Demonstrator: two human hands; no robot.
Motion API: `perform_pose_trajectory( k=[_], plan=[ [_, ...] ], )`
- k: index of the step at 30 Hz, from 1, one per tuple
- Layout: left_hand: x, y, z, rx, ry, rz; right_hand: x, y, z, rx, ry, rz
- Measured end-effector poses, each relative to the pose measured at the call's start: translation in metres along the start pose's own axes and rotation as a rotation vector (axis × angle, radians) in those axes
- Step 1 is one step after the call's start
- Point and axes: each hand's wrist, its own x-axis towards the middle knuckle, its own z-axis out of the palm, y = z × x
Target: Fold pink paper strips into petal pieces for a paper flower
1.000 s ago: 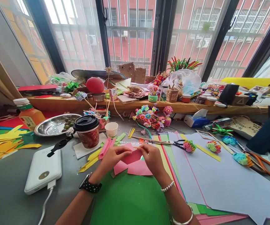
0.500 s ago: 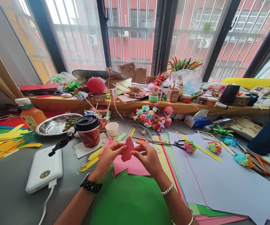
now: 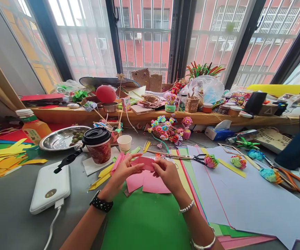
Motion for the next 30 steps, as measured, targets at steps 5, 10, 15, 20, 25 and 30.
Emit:
perform_pose_trajectory(
  k=[5, 10, 15, 20, 25, 30],
  plan=[
    [0.0018, -0.0005, -0.0035, 0.023, -0.03, 0.003, 0.0009, -0.0016, -0.0026, -0.02, -0.031, -0.016],
    [0.0012, -0.0021, -0.0026, -0.005, -0.052, -0.013, 0.001, -0.0011, -0.0014, 0.105, 0.021, -0.003],
    [0.0008, -0.0001, -0.0025, -0.061, -0.09, -0.044, 0.001, 0.0004, -0.0037, 0.215, 0.034, 0.042],
    [-0.0001, 0.002, -0.0026, -0.163, -0.093, -0.083, 0.0015, -0.0006, -0.0066, 0.258, 0.019, 0.084],
    [-0.0001, -0.0002, -0.0007, -0.156, -0.094, -0.078, -0.0001, -0.0033, -0.0063, 0.266, -0.001, 0.088],
    [0.0021, -0.0032, -0.0019, -0.029, -0.136, 0.006, -0.0009, -0.0057, -0.0057, 0.212, -0.04, 0.055]
  ],
)
